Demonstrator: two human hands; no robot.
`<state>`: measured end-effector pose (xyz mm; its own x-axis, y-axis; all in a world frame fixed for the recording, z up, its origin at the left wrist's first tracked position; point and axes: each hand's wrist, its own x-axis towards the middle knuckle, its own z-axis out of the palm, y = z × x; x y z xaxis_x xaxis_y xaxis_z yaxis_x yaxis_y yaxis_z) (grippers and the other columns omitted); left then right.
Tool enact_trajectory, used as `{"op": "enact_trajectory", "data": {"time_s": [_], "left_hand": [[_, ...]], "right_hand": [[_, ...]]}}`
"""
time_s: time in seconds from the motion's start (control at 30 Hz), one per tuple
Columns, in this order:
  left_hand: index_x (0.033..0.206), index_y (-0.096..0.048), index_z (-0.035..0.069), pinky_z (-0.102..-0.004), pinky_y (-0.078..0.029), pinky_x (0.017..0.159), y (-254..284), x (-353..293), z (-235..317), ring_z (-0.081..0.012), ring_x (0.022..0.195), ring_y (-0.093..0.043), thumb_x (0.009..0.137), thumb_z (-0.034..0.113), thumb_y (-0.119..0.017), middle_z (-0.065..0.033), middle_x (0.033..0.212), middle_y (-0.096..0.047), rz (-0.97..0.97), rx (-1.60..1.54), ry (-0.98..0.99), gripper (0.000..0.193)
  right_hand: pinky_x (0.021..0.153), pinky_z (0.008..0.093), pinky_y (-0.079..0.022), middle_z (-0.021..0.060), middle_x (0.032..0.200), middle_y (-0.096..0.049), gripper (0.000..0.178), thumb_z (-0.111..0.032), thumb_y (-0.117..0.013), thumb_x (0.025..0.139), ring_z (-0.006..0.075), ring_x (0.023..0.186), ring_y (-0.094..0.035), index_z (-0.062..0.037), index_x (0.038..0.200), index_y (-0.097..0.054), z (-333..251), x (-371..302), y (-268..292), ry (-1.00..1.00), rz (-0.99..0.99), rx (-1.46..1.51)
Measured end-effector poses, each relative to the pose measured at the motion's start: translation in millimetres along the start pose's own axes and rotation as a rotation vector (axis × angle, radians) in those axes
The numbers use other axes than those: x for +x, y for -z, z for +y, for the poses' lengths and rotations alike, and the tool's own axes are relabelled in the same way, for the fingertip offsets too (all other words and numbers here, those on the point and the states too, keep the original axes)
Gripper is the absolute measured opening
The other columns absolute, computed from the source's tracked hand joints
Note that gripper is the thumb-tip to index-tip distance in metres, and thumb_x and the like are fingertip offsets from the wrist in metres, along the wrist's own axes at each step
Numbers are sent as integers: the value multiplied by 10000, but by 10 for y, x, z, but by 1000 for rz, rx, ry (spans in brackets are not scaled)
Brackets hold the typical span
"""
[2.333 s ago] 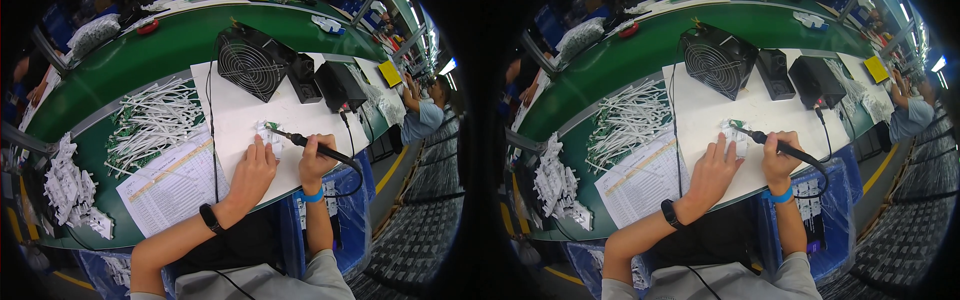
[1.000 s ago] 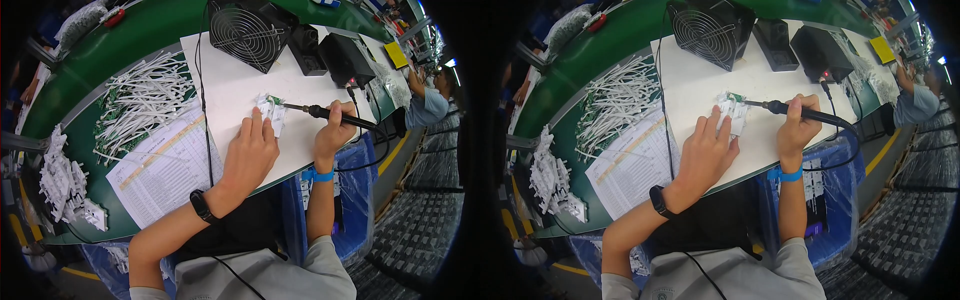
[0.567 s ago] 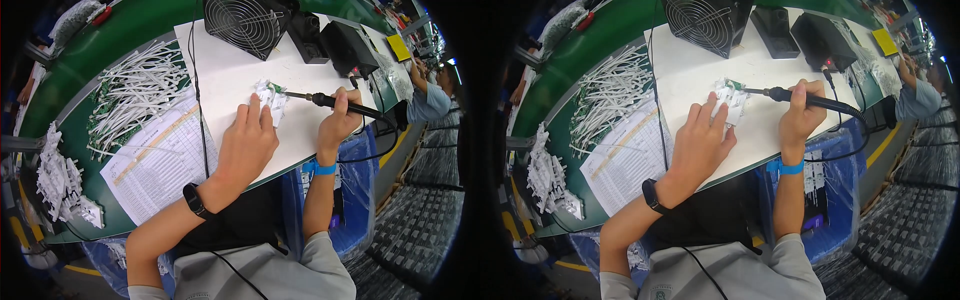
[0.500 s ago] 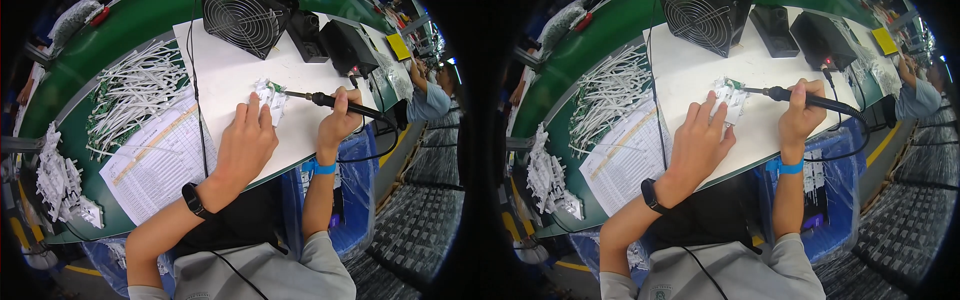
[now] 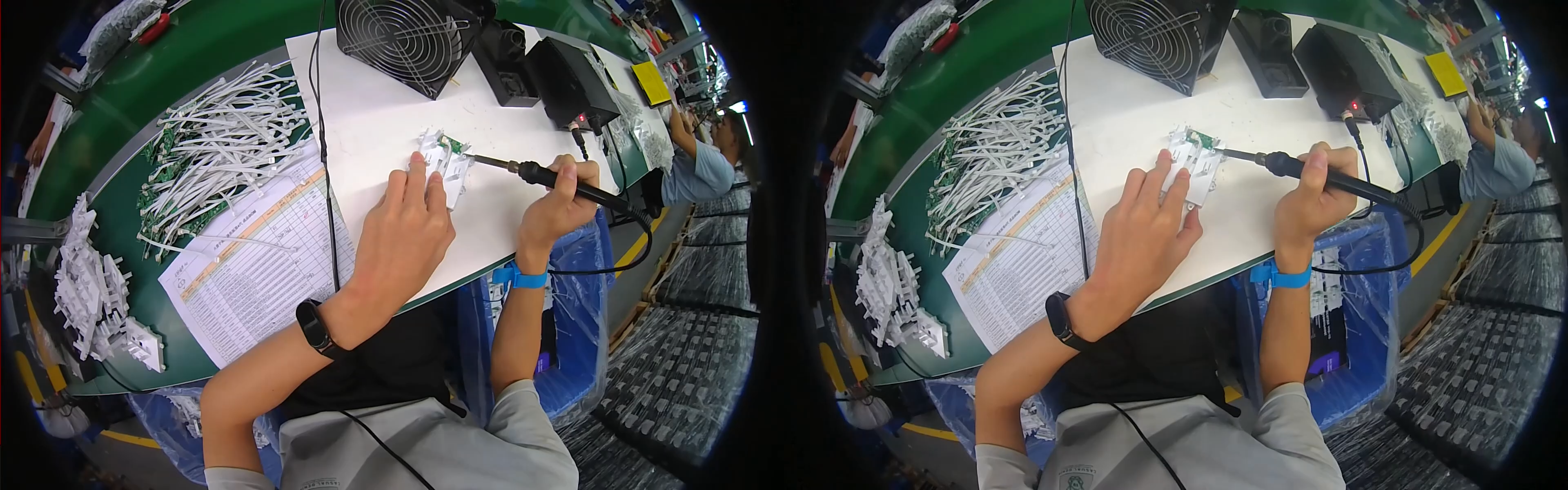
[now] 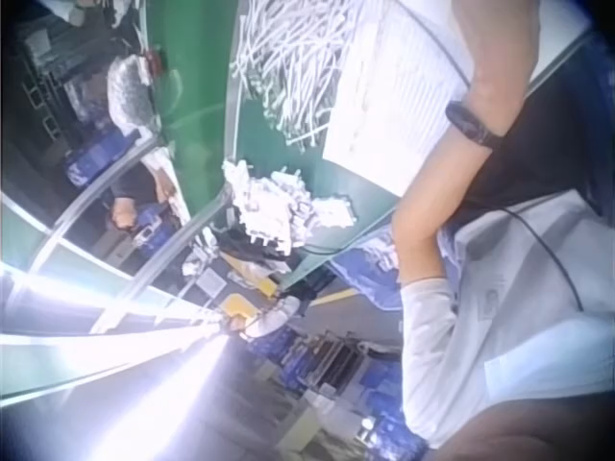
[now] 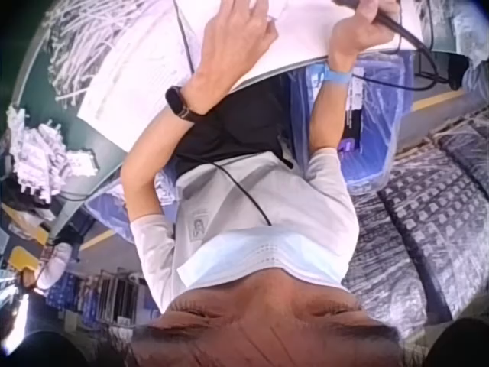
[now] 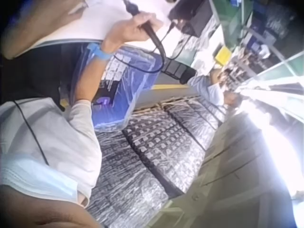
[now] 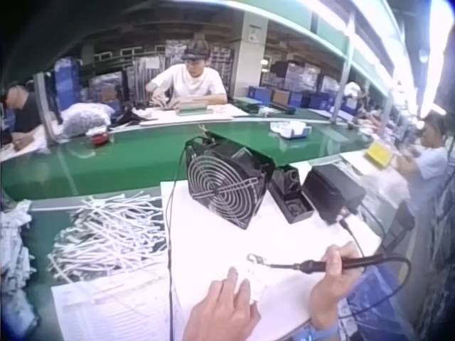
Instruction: Soldering wires to electronic components on an assembly line.
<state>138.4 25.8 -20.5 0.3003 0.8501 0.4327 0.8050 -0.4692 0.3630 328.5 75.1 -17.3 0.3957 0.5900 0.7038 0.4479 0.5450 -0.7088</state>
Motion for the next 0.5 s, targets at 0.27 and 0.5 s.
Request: {"op": "enact_trajectory", "data": {"time_s": [0.27, 0.5], "left_hand": [[1198, -627, -80, -354, -565, 813, -3, -14, 5, -319, 1056, -571, 819, 134, -712, -261, 1339, -559, -14, 6, -6, 444], [1194, -624, -83, -351, -562, 826, 15, -30, -6, -317, 1051, -570, 815, 134, -712, -265, 1338, -553, 10, -3, -8, 445]], "right_hand": [[547, 198, -288, -1, 771, -526, 231, -164, -525, 1035, 37, 650, -412, -56, 831, -514, -42, 283, 146, 60, 229, -82], [675, 240, -447, 34, 809, -613, 199, -179, -642, 1014, 83, 745, -543, 3, 938, -615, 157, 873, -95, 14, 51, -74]]}}
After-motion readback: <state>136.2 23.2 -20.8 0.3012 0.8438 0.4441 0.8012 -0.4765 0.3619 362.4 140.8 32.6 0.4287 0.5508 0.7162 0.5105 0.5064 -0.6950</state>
